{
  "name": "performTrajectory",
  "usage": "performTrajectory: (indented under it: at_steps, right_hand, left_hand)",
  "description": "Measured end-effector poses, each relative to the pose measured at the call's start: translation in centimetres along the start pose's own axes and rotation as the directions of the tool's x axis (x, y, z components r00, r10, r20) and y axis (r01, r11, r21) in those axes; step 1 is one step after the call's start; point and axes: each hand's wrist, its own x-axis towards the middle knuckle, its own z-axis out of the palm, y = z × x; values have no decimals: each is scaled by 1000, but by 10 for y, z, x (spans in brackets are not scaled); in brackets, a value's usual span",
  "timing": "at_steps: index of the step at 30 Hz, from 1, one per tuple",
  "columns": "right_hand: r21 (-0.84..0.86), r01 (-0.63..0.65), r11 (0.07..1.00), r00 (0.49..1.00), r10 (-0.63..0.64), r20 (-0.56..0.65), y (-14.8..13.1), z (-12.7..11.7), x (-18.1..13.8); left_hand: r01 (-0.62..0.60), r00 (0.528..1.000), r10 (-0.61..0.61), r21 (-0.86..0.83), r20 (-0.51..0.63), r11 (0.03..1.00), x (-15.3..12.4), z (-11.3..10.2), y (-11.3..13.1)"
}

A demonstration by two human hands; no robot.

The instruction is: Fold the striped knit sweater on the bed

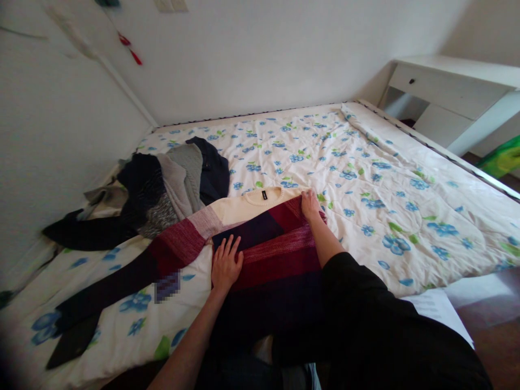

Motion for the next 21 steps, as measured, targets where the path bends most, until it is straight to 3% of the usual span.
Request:
performTrajectory:
  at_steps: [4, 7, 12, 15, 18, 21]
  right_hand:
    - [0, 79, 997, 994, -79, -77, -5, 32, -23]
    - [27, 127, 992, 992, -127, 4, 4, 47, -37]
    - [19, 8, 1000, 996, -9, 92, 41, 43, -50]
    - [-7, 8, 1000, 985, -7, 173, 55, 37, -66]
    - [-18, 51, 999, 974, -46, 223, 59, 37, -102]
    - [-37, 72, 997, 978, -63, 200, 58, 41, -153]
  left_hand:
    - [-7, 1000, 7, 6, -4, 1000, 1, -1, 1]
    - [1, 1000, -1, 22, -14, 1000, 2, -2, 3]
    - [63, 997, -61, 44, -45, 997, 1, 0, 4]
    - [67, 996, -65, 32, -54, 997, 2, 2, 2]
    - [55, 997, -56, -6, -51, 998, 4, 2, 0]
    - [58, 997, -60, -66, -38, 996, 8, -1, -2]
